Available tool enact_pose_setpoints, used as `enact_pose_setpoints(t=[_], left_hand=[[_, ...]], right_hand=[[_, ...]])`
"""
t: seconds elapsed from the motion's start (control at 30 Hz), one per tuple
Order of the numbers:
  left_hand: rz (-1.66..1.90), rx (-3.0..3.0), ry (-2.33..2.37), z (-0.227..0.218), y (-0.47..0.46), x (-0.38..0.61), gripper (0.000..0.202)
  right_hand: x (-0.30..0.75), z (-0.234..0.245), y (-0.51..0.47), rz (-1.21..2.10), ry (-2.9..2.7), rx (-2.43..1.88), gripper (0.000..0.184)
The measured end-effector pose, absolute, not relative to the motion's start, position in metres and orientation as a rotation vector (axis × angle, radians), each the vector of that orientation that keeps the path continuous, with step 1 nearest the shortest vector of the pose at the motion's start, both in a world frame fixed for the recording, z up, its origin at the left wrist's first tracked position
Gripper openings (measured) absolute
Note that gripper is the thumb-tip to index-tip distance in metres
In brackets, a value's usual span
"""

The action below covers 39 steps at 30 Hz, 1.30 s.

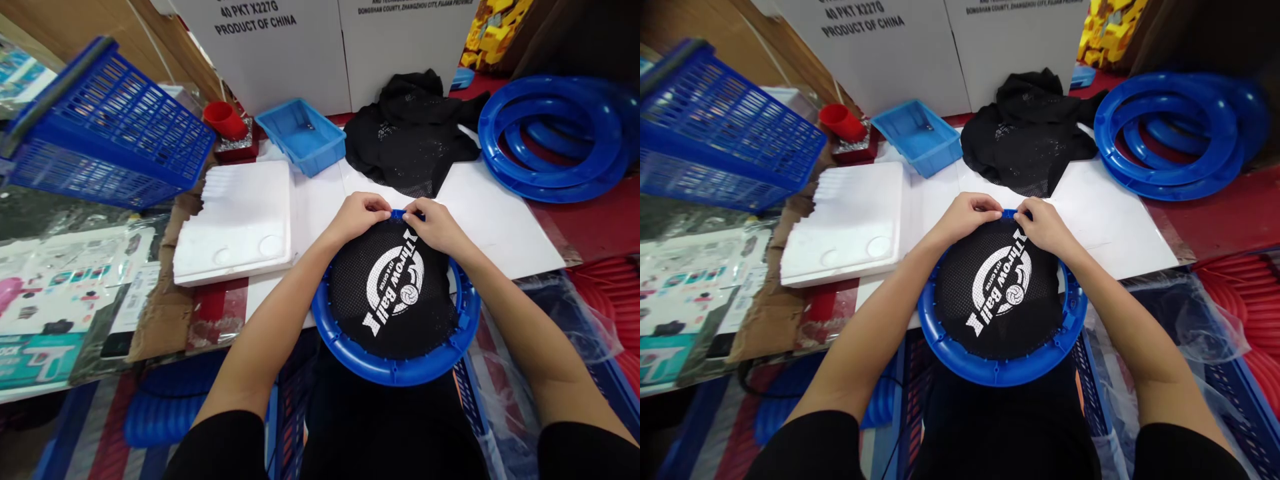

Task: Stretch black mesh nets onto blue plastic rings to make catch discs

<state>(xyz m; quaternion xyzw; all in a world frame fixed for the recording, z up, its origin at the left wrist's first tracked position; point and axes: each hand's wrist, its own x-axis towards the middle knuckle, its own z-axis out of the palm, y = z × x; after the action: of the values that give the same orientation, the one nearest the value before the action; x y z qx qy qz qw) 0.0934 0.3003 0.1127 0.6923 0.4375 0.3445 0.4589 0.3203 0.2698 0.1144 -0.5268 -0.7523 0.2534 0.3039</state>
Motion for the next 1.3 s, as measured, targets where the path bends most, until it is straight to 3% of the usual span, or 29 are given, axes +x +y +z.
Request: enact_pose_setpoints(t=[0.27,0.73,0.87,1.03,1.3], left_hand=[[0.830,1.634,1.021,0.113,0.304,0.097,0.007],[0.762,2.072,0.961,0.126,0.287,0.081,0.016],[0.718,2.326,0.814,0.126,0.282,0.071,0.022],[0.490,2.560,0.972,0.126,0.280,0.078,0.029],[0.275,2.604,1.384,0.148,0.266,0.064,0.032]], right_hand=[[0.321,0.119,0.269,0.751,-1.954,-1.423,0.011],[0.334,0.126,0.268,0.943,-1.866,-1.297,0.017],[0.341,0.146,0.230,0.586,-2.074,-1.156,0.018],[0.341,0.151,0.166,0.161,-2.475,-1.375,0.031],[0.346,0.142,0.143,0.093,-2.600,-1.385,0.045]])
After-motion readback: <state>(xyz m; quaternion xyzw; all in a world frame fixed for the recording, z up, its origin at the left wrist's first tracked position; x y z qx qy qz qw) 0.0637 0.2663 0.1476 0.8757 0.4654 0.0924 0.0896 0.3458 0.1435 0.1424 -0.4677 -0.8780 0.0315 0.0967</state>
